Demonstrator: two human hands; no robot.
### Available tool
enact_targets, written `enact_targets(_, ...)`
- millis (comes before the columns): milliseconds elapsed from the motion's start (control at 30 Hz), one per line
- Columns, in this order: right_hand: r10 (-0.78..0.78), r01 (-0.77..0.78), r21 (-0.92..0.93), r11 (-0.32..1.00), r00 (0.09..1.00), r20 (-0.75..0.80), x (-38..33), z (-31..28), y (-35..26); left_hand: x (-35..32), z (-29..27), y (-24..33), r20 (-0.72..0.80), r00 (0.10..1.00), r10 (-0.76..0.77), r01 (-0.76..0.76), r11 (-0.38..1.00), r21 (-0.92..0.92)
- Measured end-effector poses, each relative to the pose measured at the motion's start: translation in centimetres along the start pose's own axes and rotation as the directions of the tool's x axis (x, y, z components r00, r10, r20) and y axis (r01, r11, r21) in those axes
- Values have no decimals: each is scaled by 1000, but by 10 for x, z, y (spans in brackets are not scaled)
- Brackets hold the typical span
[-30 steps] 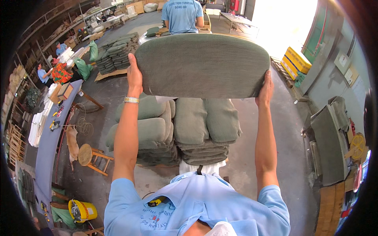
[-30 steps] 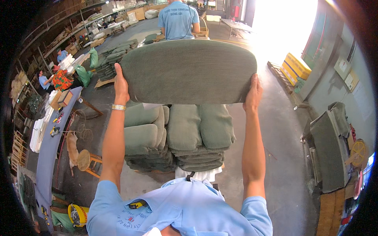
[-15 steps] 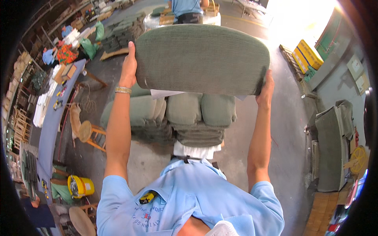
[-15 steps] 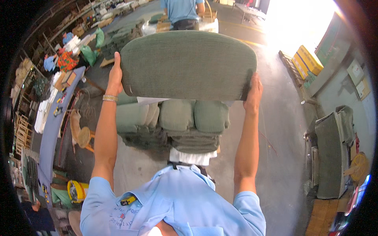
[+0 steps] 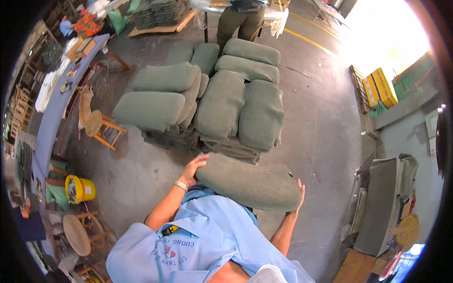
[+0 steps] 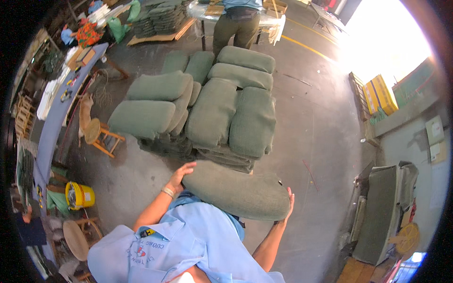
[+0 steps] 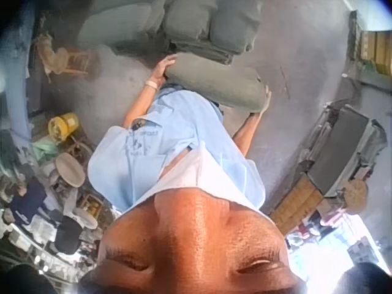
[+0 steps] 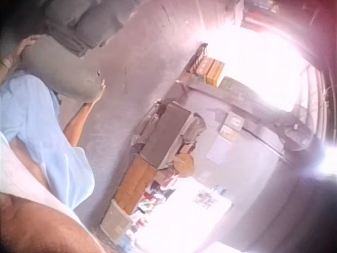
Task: The person folds fabric over a cushion core and secures it using a staple gun. They trim excess fabric with a utility knife and place the finished cushion onto a stack. The process is repeated for multiple cushions.
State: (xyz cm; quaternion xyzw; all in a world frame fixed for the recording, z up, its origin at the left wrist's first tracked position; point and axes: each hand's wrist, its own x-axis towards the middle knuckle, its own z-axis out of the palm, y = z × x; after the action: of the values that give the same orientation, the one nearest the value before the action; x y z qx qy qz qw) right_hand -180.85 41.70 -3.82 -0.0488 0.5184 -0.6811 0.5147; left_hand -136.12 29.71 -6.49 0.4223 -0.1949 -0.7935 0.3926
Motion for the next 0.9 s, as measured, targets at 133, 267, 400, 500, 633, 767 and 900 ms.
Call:
enact_targets(133, 164, -137, -472, 871, 986, 16, 3, 4, -39, 22, 44, 48, 30, 972, 233, -235, 970, 64)
enact_targets(267, -95, 200, -418, 886, 961, 258, 39, 52, -74, 32, 100, 129, 92, 892, 442, -449, 853, 265)
enact_targets(400, -338, 449, -257, 856, 861, 380, 78, 131, -121, 55, 127, 197, 241, 698, 674, -673, 503, 543)
enact_targets(500, -370, 501, -280, 819, 834, 409, 108, 177, -117, 75, 117, 227, 171, 702, 692, -634, 498, 591)
enact_targets(633, -85, 298, -523, 799, 916, 392, 132, 207, -41, 103, 35, 188, -105, 539, 836, -271, 291, 917)
enact_targets(767, -118, 181, -667, 723, 983, 138, 187, 87, 75, 75, -26, 99, 63, 710, 701, -293, 214, 932)
enact_targets(900, 460, -127, -795, 594, 864, 206, 130, -31, 211, -32, -215, -71, -447, 824, 349, 336, 335, 880)
